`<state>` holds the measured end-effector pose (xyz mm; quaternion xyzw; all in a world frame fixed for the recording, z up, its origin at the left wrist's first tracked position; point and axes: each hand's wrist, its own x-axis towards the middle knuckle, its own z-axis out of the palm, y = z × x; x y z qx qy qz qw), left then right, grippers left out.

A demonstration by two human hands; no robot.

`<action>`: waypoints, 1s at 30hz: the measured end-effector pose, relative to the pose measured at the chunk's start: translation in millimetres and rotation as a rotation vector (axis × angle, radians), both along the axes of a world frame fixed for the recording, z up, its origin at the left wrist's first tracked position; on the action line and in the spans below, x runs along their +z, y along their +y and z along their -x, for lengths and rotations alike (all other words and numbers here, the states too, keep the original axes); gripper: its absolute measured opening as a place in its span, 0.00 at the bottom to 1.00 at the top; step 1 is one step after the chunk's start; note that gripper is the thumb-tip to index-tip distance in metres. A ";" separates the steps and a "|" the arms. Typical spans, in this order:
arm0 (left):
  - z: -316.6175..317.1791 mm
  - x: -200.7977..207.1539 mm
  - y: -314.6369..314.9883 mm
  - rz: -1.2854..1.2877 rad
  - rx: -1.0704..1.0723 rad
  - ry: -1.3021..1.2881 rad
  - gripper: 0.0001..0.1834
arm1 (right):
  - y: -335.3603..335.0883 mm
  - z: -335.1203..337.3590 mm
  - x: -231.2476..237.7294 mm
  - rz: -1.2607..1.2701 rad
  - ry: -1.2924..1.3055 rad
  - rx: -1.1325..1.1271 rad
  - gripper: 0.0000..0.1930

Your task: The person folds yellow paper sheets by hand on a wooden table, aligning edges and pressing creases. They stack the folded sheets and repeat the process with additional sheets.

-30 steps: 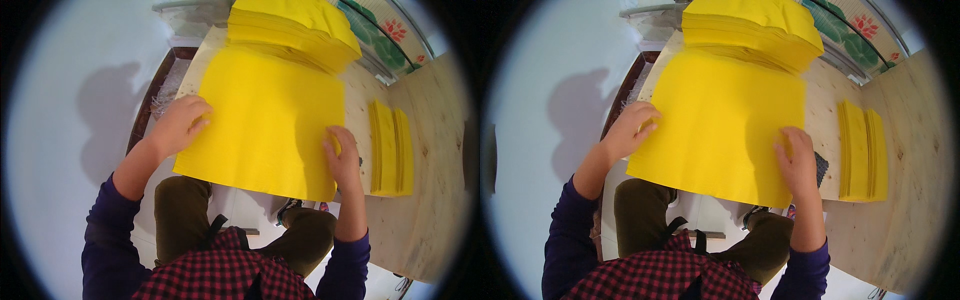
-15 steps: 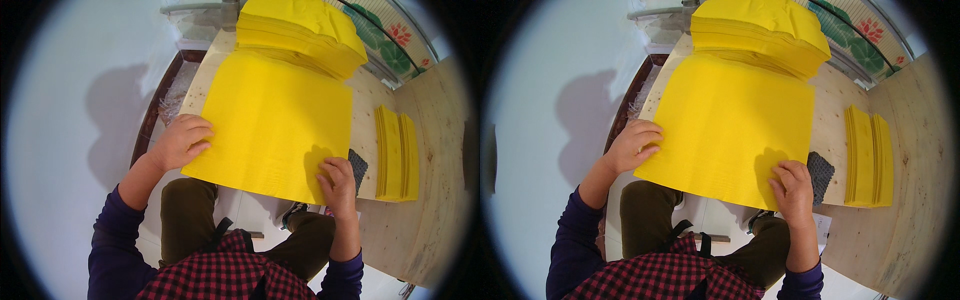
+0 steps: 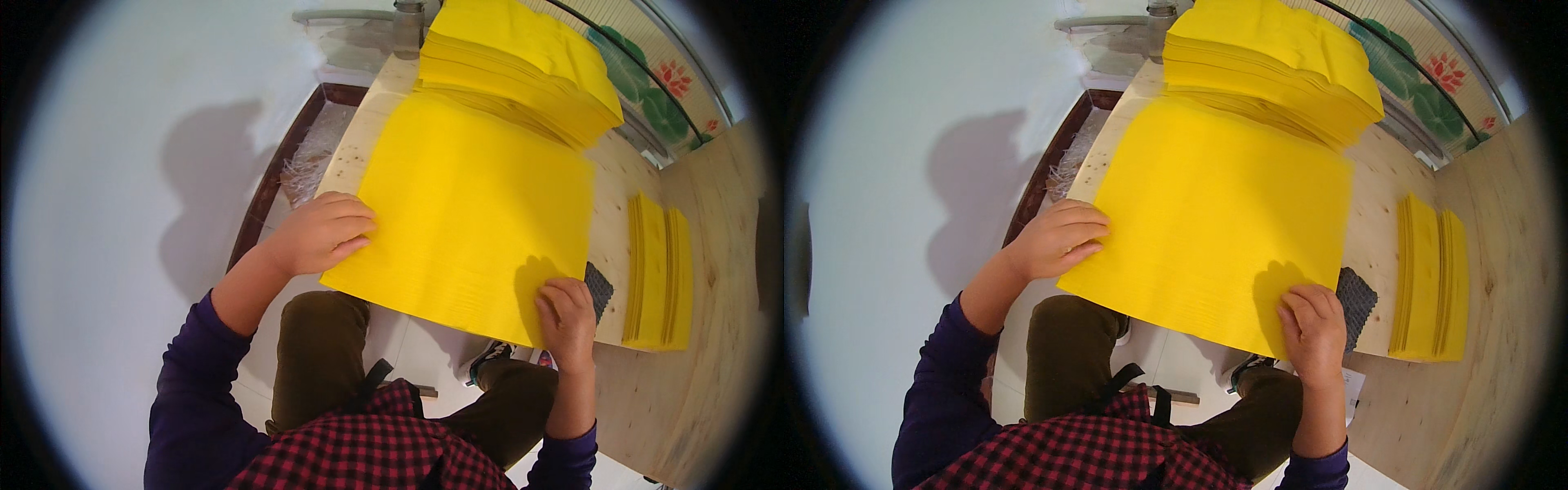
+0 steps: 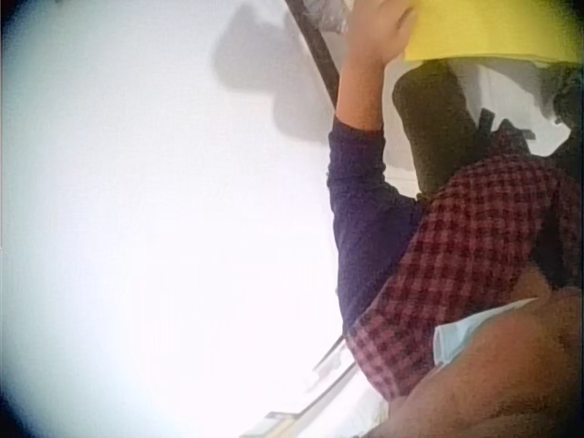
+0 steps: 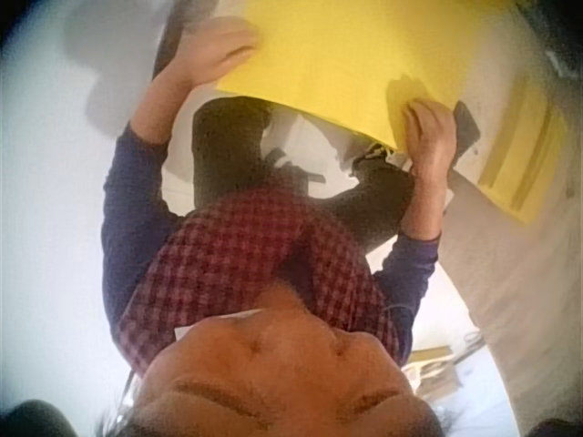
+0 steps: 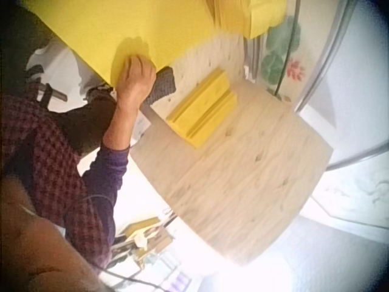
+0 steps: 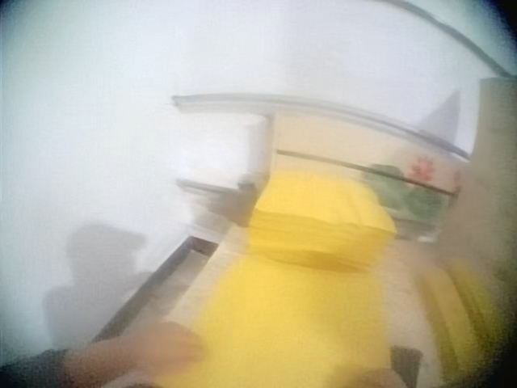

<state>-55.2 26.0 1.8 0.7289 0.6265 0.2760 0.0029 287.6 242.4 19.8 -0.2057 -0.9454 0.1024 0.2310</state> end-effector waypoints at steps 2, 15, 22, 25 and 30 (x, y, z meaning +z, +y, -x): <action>2.0 -0.5 1.4 0.010 -0.021 0.027 0.10 | 0.2 0.6 0.1 -0.012 0.016 0.024 0.10; 2.7 -2.8 3.9 -0.075 -0.061 0.164 0.08 | -1.9 -4.5 -1.2 0.059 0.069 -0.021 0.10; -0.1 -6.1 3.4 -0.115 -0.019 0.102 0.10 | -4.6 -9.7 -4.6 0.078 0.085 -0.033 0.11; -2.4 -5.3 2.8 -0.117 -0.014 0.093 0.10 | -5.7 -12.5 -6.5 0.090 0.104 -0.042 0.11; -7.3 -3.1 0.5 -0.123 -0.013 0.089 0.10 | -5.6 -16.8 -7.9 0.113 0.122 -0.054 0.11</action>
